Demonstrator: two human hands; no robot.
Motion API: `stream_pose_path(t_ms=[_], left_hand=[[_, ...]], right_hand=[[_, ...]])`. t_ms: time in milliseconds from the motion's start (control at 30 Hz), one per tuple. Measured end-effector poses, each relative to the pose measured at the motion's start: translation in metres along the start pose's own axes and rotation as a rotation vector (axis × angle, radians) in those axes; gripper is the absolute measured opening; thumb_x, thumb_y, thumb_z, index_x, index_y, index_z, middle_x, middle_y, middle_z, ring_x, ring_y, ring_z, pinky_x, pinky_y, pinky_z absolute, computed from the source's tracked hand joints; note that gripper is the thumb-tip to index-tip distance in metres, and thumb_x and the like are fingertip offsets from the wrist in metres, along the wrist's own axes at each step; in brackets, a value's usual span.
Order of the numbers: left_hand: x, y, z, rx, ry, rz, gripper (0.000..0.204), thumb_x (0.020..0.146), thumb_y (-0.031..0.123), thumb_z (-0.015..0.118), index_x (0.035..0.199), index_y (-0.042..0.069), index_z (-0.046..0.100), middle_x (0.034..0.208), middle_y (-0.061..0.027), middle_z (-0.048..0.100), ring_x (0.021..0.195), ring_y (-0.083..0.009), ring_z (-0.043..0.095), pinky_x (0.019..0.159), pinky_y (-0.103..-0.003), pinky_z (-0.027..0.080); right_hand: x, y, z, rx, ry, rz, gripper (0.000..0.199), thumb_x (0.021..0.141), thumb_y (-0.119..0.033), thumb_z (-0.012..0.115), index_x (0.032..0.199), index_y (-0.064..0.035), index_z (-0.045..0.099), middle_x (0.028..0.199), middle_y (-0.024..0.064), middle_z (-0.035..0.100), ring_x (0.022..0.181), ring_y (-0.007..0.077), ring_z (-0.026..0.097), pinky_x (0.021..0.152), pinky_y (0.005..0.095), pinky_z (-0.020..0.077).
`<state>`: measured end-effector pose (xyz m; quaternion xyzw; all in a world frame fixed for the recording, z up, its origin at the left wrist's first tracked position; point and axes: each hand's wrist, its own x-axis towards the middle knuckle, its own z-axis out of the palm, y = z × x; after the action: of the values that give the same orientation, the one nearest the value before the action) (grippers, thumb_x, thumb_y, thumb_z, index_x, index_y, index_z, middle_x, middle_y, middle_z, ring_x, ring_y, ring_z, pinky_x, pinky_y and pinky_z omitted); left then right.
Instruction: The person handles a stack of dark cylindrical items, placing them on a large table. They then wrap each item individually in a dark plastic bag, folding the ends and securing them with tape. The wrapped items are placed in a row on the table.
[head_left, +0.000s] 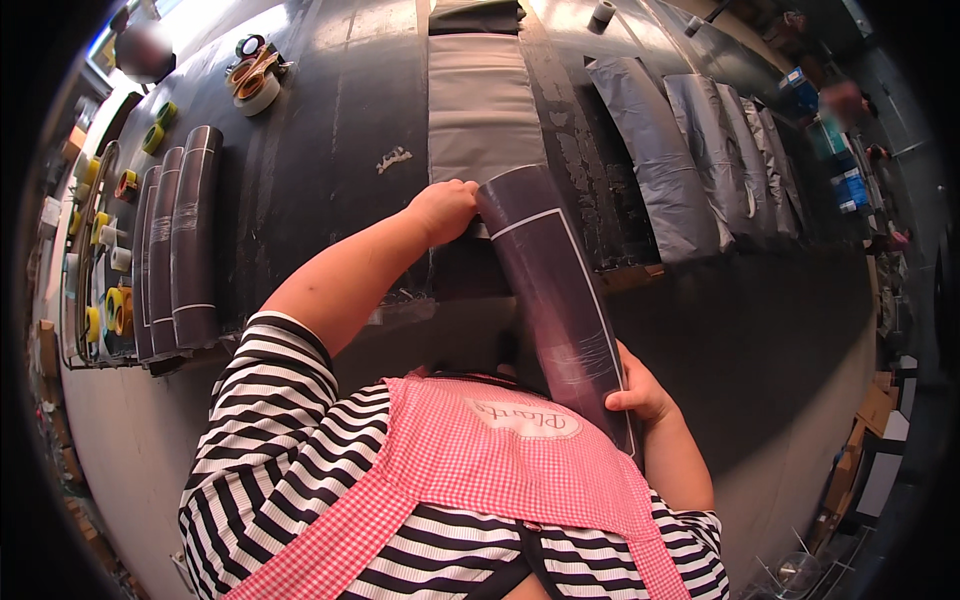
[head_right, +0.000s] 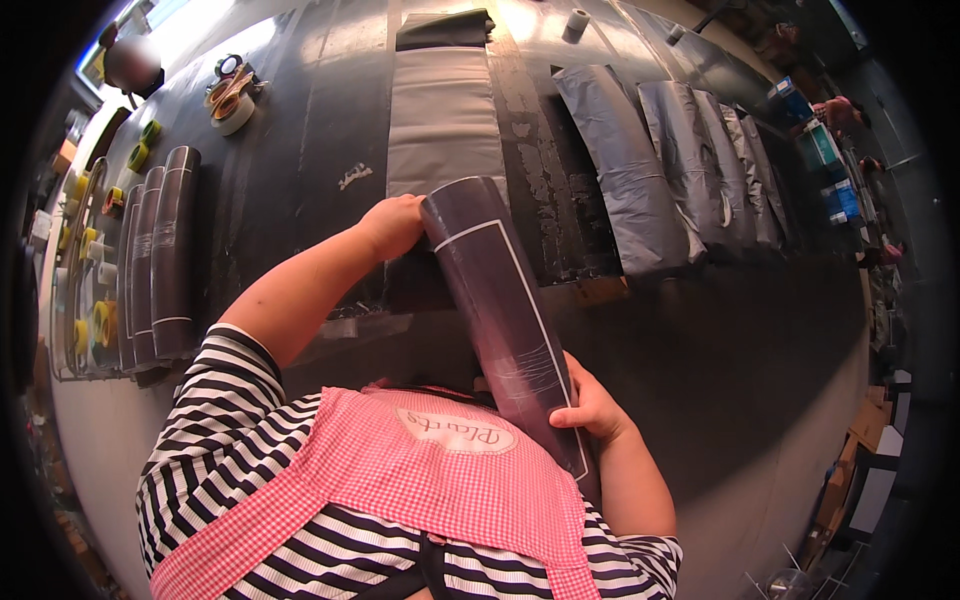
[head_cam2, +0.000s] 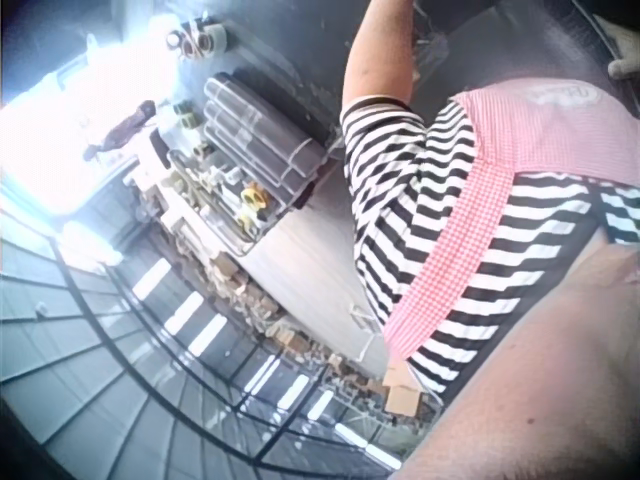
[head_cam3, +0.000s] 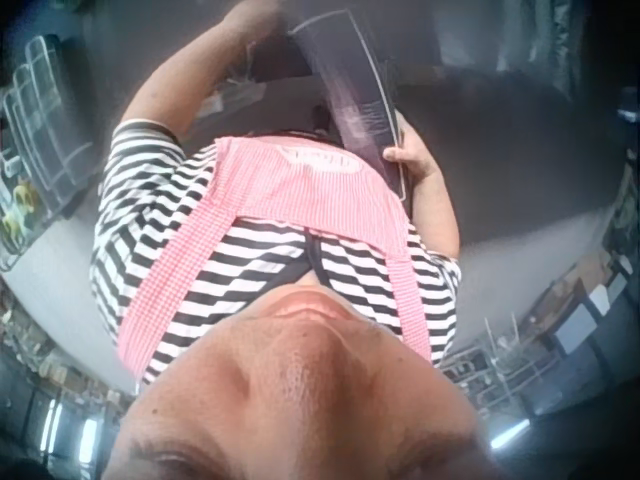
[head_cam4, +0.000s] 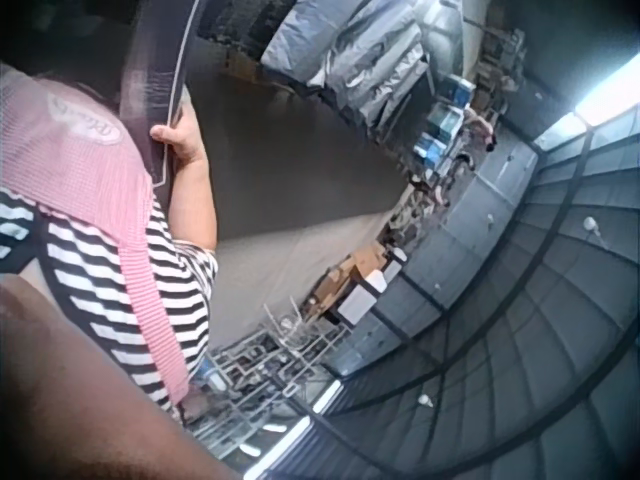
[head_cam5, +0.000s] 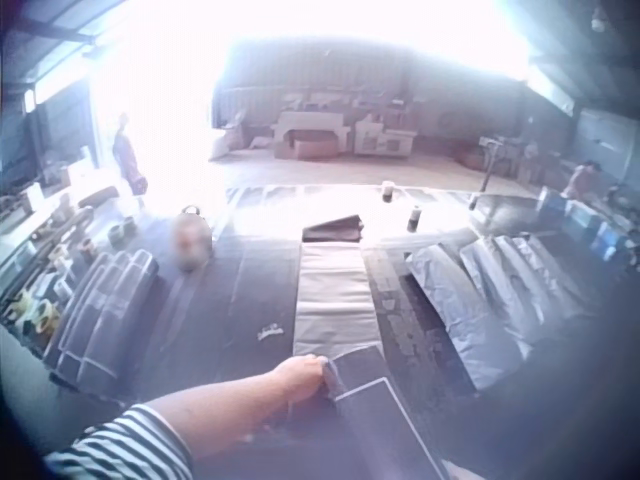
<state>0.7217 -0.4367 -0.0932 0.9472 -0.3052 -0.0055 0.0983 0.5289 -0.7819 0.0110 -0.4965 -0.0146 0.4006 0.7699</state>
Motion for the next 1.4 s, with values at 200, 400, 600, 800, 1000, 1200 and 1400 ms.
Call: stream_pose_path(t_ms=[200, 400, 600, 800, 1000, 1200, 1400], left_hand=[[0.006, -0.028, -0.002, -1.023, 0.102, -0.340, 0.011, 0.086, 0.007, 0.070, 0.094, 0.001, 0.072, 0.106, -0.0068, 0.070, 0.086, -0.0142, 0.063, 0.082, -0.030, 0.052], [0.000, -0.022, -0.018, -1.325, 0.343, -0.227, 0.003, 0.088, 0.001, 0.066, 0.086, 0.000, 0.066, 0.121, -0.0085, 0.068, 0.094, -0.0092, 0.062, 0.087, -0.026, 0.051], [0.052, -0.049, -0.052, -0.712, 0.548, -0.229, 0.010, 0.079, 0.005, 0.062, 0.087, -0.001, 0.064, 0.121, -0.0138, 0.069, 0.092, -0.0170, 0.068, 0.084, -0.030, 0.053], [0.059, -0.102, -0.018, -0.765, 0.537, -0.431, 0.037, 0.078, 0.004, 0.054, 0.114, -0.001, 0.062, 0.093, -0.0069, 0.066, 0.082, -0.0145, 0.059, 0.083, -0.027, 0.048], [0.080, -0.073, -0.015, -0.916, 0.703, -0.388, 0.020, 0.083, 0.008, 0.060, 0.101, 0.000, 0.063, 0.088, -0.0135, 0.066, 0.079, -0.0255, 0.062, 0.079, -0.032, 0.050], [0.054, -0.071, -0.017, -0.407, 0.637, -0.592, 0.013, 0.087, 0.005, 0.064, 0.099, 0.003, 0.061, 0.078, -0.0077, 0.066, 0.074, -0.0192, 0.064, 0.073, -0.031, 0.051], [0.012, 0.001, -0.033, -0.758, 0.660, -0.503, 0.028, 0.086, 0.005, 0.066, 0.114, 0.005, 0.064, 0.074, -0.0045, 0.065, 0.067, -0.0135, 0.060, 0.068, -0.028, 0.050]], right_hand=[[0.000, 0.027, -0.016, -0.138, 0.077, 0.025, 0.113, 0.058, -0.021, 0.093, 0.152, -0.0016, 0.032, 0.139, 0.0126, 0.054, 0.128, 0.0241, 0.054, 0.113, 0.0387, 0.0381], [0.019, 0.010, -0.004, -0.187, 0.134, 0.017, 0.110, 0.059, -0.021, 0.093, 0.150, -0.0023, 0.035, 0.136, 0.0118, 0.056, 0.125, 0.0235, 0.055, 0.111, 0.0382, 0.0398], [0.105, -0.013, -0.005, -0.246, 0.201, -0.173, 0.095, 0.070, -0.018, 0.089, 0.148, -0.0050, 0.037, 0.125, 0.0058, 0.059, 0.116, 0.0175, 0.057, 0.103, 0.0354, 0.0451], [0.167, -0.032, -0.038, -0.604, 0.284, 0.173, 0.074, 0.082, -0.037, 0.080, 0.138, -0.0019, 0.046, 0.128, 0.0159, 0.061, 0.113, 0.0244, 0.061, 0.097, 0.0355, 0.0483], [0.309, -0.101, -0.101, -1.377, 0.874, -0.493, 0.027, 0.082, -0.025, 0.072, 0.099, -0.0037, 0.069, 0.112, 0.0163, 0.067, 0.106, 0.0324, 0.064, 0.091, 0.0428, 0.0511], [0.351, -0.085, -0.095, -1.324, 0.478, -0.615, 0.017, 0.088, -0.017, 0.055, 0.092, -0.0041, 0.066, 0.099, 0.0191, 0.065, 0.097, 0.0415, 0.061, 0.084, 0.0473, 0.0497], [0.279, -0.082, -0.112, -1.100, 0.765, -0.722, 0.025, 0.091, -0.020, 0.066, 0.082, 0.0015, 0.058, 0.081, 0.0227, 0.060, 0.077, 0.0438, 0.058, 0.068, 0.0436, 0.0469]])
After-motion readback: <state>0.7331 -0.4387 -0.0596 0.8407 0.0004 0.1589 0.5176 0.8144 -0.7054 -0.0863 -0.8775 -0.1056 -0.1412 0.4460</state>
